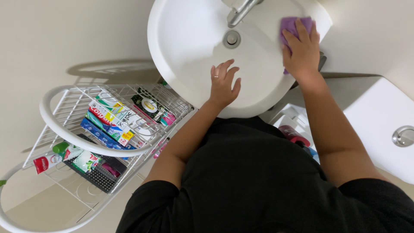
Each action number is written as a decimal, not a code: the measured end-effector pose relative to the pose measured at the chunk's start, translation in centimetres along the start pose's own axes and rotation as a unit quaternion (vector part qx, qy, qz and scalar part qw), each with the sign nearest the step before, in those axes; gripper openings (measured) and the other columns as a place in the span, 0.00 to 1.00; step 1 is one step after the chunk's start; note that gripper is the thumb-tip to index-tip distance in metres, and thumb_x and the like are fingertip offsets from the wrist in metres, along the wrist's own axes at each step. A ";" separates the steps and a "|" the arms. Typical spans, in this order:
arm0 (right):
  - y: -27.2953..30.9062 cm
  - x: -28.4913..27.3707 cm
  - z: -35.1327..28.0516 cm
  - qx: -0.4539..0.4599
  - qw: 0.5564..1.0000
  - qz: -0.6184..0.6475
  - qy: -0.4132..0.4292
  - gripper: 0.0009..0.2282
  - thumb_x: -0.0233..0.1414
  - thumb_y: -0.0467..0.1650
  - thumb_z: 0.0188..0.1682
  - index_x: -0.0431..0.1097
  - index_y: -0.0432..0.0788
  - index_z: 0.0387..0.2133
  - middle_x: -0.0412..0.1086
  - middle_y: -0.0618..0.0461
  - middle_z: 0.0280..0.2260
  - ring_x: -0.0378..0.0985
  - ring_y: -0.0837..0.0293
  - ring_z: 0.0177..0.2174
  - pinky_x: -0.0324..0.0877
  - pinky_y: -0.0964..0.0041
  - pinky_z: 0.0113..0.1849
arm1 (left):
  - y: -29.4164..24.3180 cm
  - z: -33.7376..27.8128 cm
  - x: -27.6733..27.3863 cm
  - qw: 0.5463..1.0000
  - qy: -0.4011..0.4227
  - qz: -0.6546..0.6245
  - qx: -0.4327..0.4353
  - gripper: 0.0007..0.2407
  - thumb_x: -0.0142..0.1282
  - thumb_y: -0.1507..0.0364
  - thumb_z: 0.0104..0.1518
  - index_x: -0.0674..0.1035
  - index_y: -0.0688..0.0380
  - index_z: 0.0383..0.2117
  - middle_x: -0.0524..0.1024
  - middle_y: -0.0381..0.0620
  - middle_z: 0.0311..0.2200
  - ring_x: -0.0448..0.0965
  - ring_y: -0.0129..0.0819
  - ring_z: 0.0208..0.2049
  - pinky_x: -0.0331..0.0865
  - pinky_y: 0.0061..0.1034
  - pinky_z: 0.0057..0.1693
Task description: Wiping down the bathroom sink and faucet with a cloth and organizing toiletries from the floor onto a rack.
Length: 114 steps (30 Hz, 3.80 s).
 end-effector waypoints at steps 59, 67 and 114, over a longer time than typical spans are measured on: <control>-5.3 2.2 -11.5 0.403 0.848 0.344 -0.002 0.19 0.46 0.32 0.58 0.62 0.36 0.61 0.66 0.34 0.56 0.67 0.38 0.56 0.61 0.46 0.55 | 0.9 -1.1 0.4 0.996 -0.013 0.023 0.087 0.08 0.55 0.77 0.56 0.76 0.56 0.41 0.70 0.48 0.52 0.71 0.43 0.54 0.55 0.48 0.64; 0.8 6.4 -22.4 0.504 0.514 0.676 -0.159 0.20 0.54 0.38 0.59 0.64 0.39 0.59 0.69 0.40 0.52 0.74 0.48 0.50 0.68 0.47 0.55 | -0.8 -3.2 -2.1 0.986 -0.015 -0.057 0.156 0.09 0.55 0.73 0.58 0.75 0.52 0.43 0.70 0.45 0.52 0.70 0.41 0.56 0.59 0.39 0.63; 30.2 -0.8 -50.0 0.547 0.323 0.744 -0.209 0.18 0.57 0.31 0.53 0.68 0.43 0.56 0.76 0.44 0.46 0.83 0.48 0.46 0.78 0.49 0.49 | -8.1 -33.9 -2.9 0.781 0.289 -0.464 -0.303 0.28 0.69 0.74 0.51 0.67 0.69 0.57 0.64 0.51 0.38 0.65 0.38 0.43 0.65 0.28 0.49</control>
Point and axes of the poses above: each hand's wrist, its own z-axis towards the middle knuckle, its own x-axis out of the palm, y = z × x, the point moved 6 cm from there along z, towards the middle knuckle
